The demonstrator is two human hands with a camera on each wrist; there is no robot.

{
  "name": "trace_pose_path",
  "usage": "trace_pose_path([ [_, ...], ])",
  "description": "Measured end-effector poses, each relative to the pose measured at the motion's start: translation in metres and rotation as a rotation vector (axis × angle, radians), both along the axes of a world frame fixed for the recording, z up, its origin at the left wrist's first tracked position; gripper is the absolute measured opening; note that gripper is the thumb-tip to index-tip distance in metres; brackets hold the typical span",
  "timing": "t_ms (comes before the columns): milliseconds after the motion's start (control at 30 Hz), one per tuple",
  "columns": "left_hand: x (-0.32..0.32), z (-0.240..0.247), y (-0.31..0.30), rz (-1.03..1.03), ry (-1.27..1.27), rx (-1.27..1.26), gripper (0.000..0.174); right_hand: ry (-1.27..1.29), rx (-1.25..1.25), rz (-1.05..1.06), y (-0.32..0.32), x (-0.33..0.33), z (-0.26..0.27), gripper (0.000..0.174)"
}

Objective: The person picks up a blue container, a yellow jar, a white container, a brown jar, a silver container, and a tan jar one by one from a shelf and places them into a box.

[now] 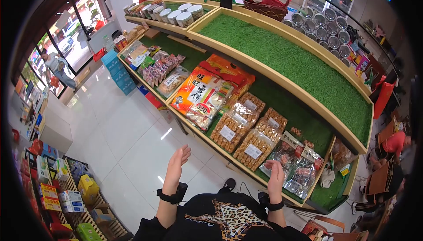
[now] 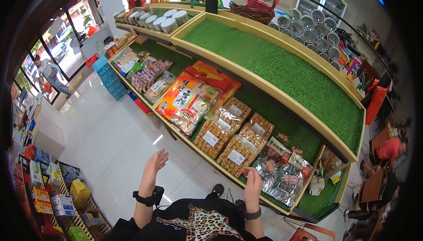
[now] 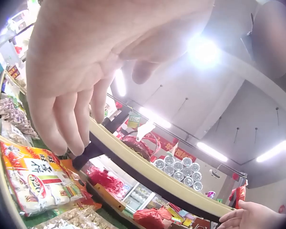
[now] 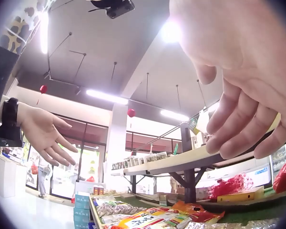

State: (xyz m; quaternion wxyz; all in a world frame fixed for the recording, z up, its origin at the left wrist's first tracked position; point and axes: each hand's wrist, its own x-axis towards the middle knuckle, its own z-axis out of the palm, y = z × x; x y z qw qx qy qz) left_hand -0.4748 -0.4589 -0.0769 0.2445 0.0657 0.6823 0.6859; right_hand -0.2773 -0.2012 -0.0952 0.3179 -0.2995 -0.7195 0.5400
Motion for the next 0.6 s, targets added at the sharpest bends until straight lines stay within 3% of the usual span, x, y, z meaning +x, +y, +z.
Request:
trace_pose_path([
  [200, -0.011, -0.005, 0.042, 0.040, -0.009, -0.012, 0.061, -0.018, -0.088, 0.051, 0.042, -0.017, -0.012, 0.032],
  [400, -0.031, -0.021, 0.043, 0.153, -0.057, -0.086, 0.058, -0.051, -0.122, 0.145, 0.057, -0.043, -0.023, 0.035],
  [600, -0.091, -0.026, 0.053, 0.163, -0.056, -0.134, 0.059, 0.035, -0.373, 0.175, 0.054, -0.085, -0.029, 0.040],
])
